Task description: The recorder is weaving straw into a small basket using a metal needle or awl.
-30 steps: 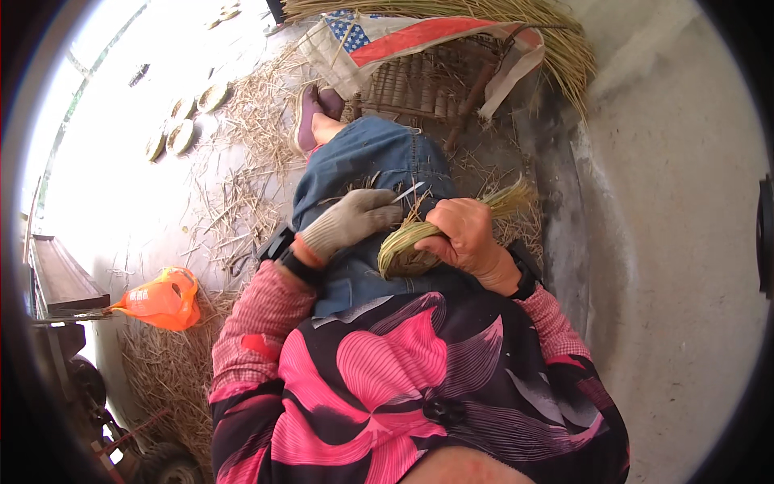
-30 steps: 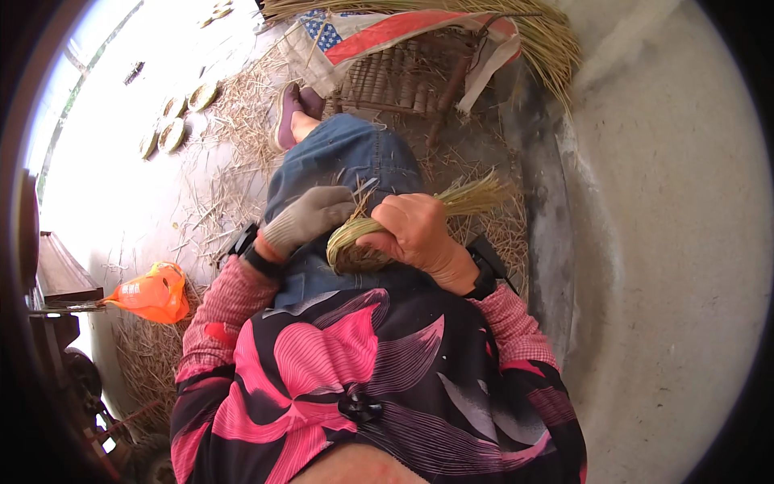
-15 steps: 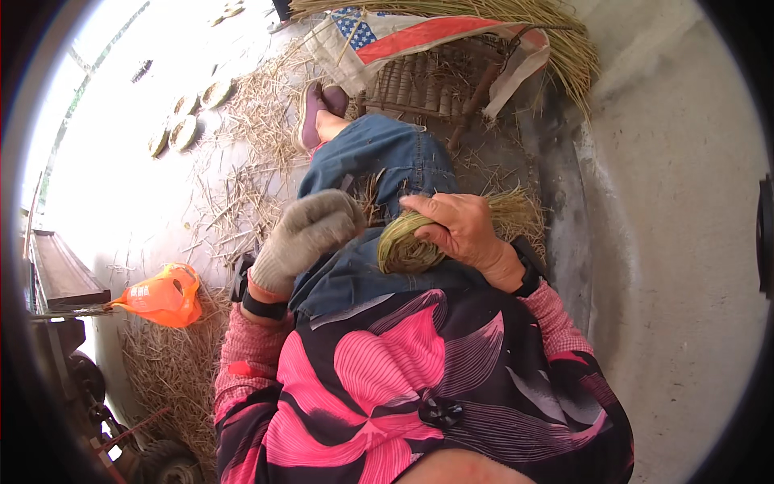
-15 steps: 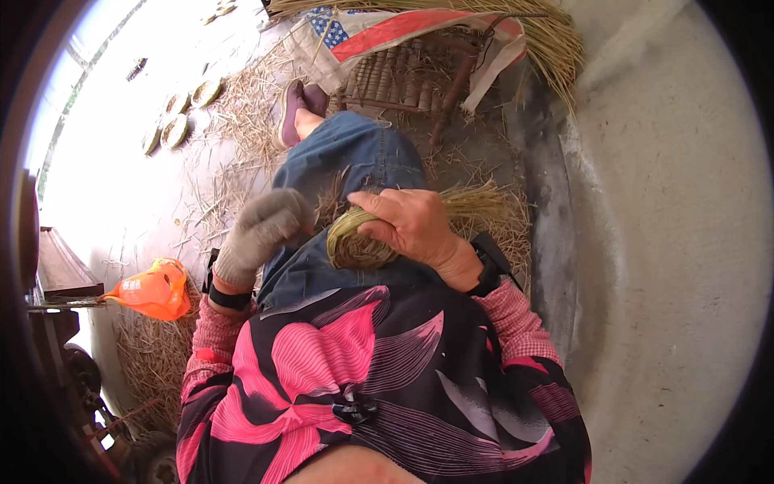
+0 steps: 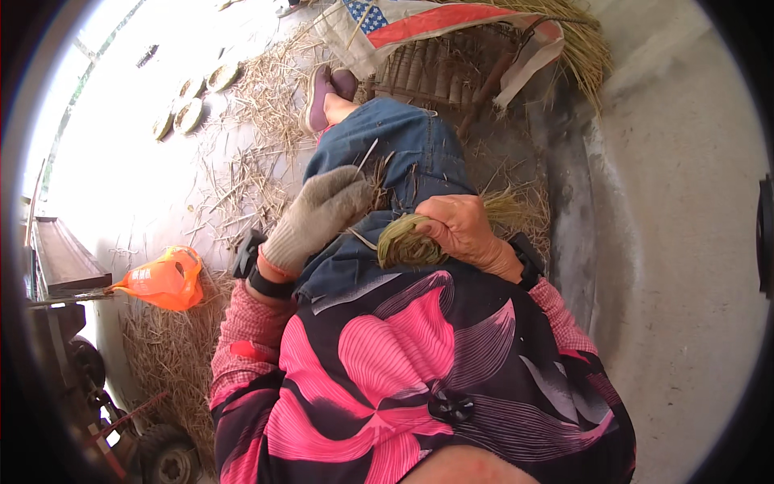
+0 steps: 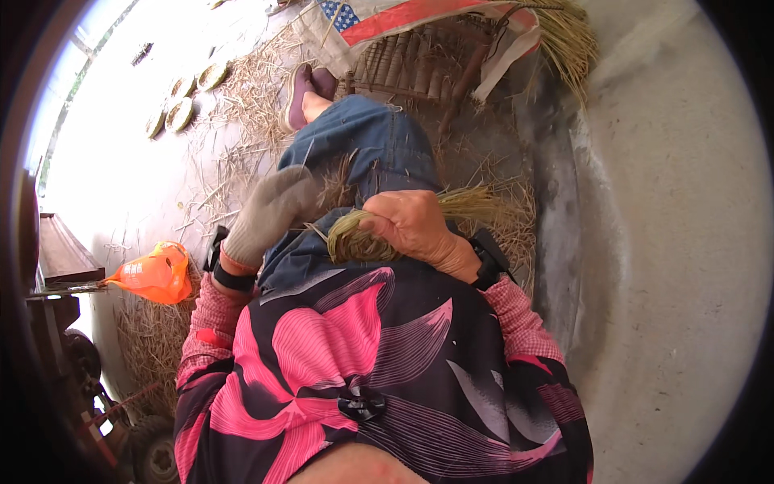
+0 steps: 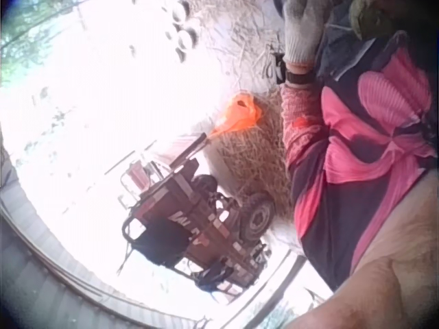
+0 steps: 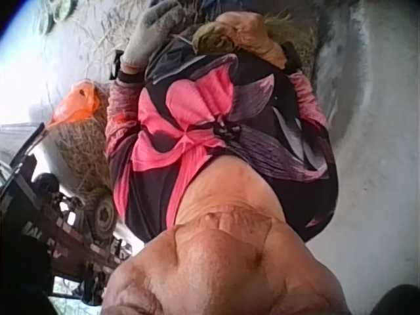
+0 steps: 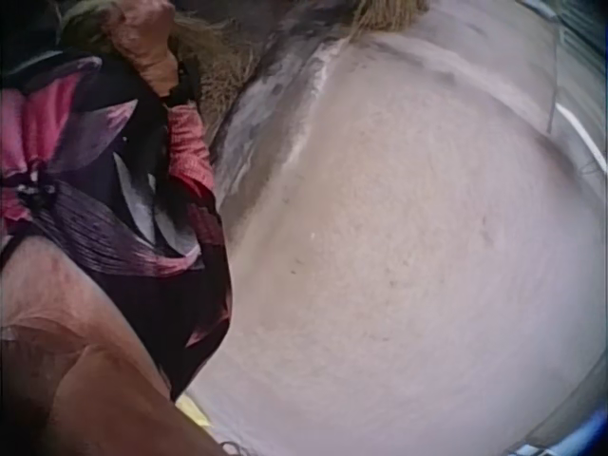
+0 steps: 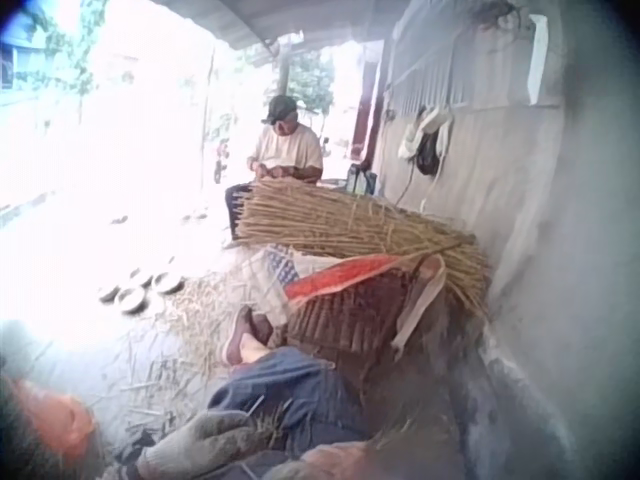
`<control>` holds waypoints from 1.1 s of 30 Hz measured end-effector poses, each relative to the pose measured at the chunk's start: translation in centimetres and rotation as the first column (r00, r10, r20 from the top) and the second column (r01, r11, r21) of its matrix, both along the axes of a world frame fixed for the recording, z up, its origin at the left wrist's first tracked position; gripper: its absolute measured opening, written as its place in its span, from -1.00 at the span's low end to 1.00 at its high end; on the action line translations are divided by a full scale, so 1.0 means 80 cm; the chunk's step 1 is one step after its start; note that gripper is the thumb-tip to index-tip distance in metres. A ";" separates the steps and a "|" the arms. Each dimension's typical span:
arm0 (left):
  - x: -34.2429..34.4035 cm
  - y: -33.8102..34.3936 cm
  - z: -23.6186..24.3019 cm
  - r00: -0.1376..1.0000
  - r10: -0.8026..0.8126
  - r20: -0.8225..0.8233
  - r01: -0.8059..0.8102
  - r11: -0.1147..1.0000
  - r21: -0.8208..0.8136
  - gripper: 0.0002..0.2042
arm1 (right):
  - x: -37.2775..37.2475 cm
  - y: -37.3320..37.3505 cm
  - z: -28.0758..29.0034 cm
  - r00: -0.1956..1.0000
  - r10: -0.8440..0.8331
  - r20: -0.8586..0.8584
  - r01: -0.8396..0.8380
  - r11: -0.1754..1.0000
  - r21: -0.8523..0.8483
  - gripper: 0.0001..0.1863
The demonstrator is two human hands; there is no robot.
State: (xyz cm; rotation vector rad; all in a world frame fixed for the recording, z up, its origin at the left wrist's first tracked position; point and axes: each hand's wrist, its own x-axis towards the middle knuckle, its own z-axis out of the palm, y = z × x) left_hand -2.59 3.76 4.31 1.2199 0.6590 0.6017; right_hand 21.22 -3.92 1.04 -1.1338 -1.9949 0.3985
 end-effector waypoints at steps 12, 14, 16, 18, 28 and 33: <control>0.035 -0.027 0.001 0.809 0.112 -0.577 0.428 0.561 0.709 -0.84 | 0.000 -0.014 -0.007 0.974 -0.114 0.197 0.139 0.983 -0.121 -0.72; 0.036 -0.024 -0.005 0.845 0.033 -0.533 0.434 0.540 0.721 -0.82 | 0.004 -0.015 -0.007 0.982 -0.084 0.171 0.112 0.981 -0.156 -0.70; 0.036 -0.022 -0.004 0.835 0.015 -0.550 0.445 0.571 0.690 -0.83 | 0.011 -0.015 -0.005 0.988 -0.056 0.146 0.084 0.978 -0.194 -0.69; 0.035 -0.019 -0.007 0.825 -0.004 -0.566 0.453 0.603 0.657 -0.83 | 0.021 -0.014 -0.003 0.994 -0.044 0.104 0.065 0.976 -0.207 -0.66; 0.027 -0.022 0.000 0.848 -0.015 -0.530 0.373 0.727 0.577 -0.74 | 0.012 -0.038 -0.015 0.979 -0.202 0.028 0.204 0.959 -0.197 -0.66; 0.015 -0.024 -0.004 0.950 0.095 -0.298 0.082 0.845 0.529 -0.76 | 0.001 -0.020 0.002 0.976 -0.204 0.076 0.211 0.973 -0.091 -0.66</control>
